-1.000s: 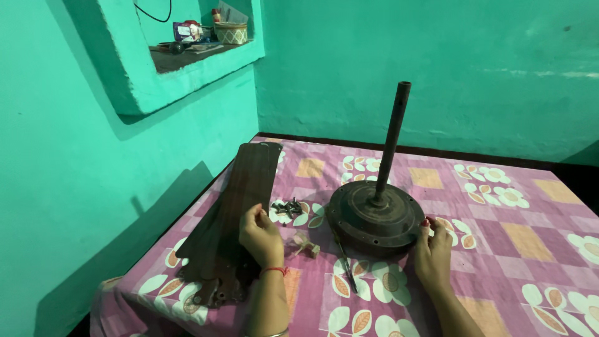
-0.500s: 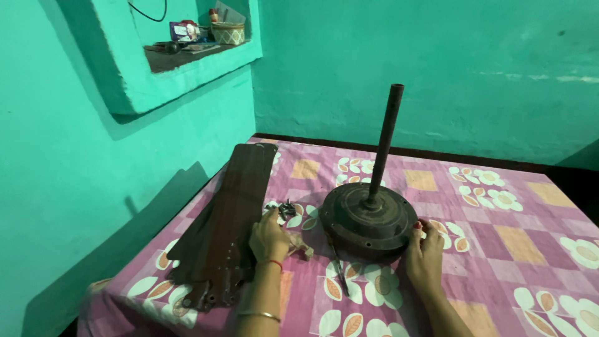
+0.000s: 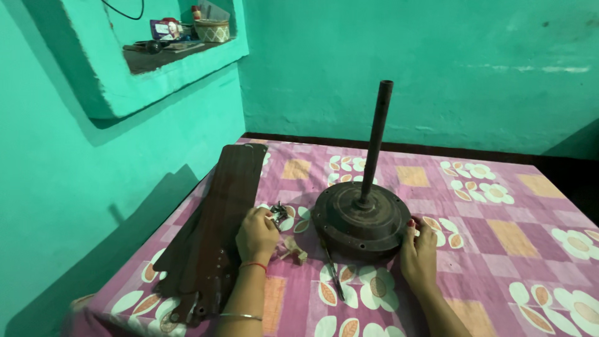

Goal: The person reassembles an electric fan motor housing on a table. They place the motor base, insert the central shaft, and secure the housing cover with multiple screws using a screwdriver. Fan blades and loose screws are visible nearby but not attached in this clip.

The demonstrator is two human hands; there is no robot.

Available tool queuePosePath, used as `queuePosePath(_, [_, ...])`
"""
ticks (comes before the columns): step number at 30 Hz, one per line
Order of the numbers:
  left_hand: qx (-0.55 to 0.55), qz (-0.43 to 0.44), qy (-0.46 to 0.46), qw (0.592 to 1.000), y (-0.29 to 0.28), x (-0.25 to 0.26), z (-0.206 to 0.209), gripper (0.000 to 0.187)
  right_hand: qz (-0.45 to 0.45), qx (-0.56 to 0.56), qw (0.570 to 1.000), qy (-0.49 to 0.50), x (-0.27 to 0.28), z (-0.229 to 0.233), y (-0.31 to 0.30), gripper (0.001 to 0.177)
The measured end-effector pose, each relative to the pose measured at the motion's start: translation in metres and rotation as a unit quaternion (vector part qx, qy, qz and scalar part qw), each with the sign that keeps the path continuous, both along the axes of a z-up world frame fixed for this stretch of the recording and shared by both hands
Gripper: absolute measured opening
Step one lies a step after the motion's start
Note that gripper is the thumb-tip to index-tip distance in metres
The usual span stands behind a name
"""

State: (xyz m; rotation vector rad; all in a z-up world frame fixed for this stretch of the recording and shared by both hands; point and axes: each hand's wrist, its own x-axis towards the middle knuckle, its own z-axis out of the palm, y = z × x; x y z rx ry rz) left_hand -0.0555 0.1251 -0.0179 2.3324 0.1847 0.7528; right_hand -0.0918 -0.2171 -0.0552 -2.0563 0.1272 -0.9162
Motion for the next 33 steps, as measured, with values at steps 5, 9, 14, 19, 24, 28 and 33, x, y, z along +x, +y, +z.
queuePosePath(5, [0.048, -0.036, -0.077, 0.995, 0.002, 0.007, -0.008, 0.017, 0.019, 0.019, 1.000, -0.013, -0.002, 0.000, -0.001, 0.041])
queuePosePath(9, [0.088, -0.040, -0.009, 0.995, -0.001, 0.014, -0.006, 0.018, 0.022, 0.022, 0.999, -0.021, -0.003, 0.003, 0.001, 0.041])
queuePosePath(14, [0.026, -0.012, -0.066, 0.997, -0.010, 0.009, 0.011, 0.014, 0.020, 0.028, 0.999, -0.007, -0.006, 0.009, 0.003, 0.041])
queuePosePath(19, [-0.043, -0.154, -0.016, 0.987, -0.028, -0.018, 0.024, 0.014, 0.029, 0.025, 0.999, -0.026, -0.004, 0.011, 0.005, 0.042])
queuePosePath(24, [0.004, -0.211, 0.051, 0.976, -0.044, -0.030, 0.026, 0.031, 0.013, 0.027, 1.000, 0.005, -0.008, 0.008, 0.004, 0.042])
queuePosePath(28, [-0.018, -0.262, 0.236, 0.935, -0.046, -0.028, 0.042, 0.071, 0.032, 0.046, 0.998, -0.023, -0.004, 0.010, 0.005, 0.042])
queuePosePath(33, [0.046, -0.291, 0.190, 0.937, -0.061, -0.027, 0.056, 0.108, 0.031, 0.042, 0.999, -0.014, -0.005, 0.008, 0.005, 0.043])
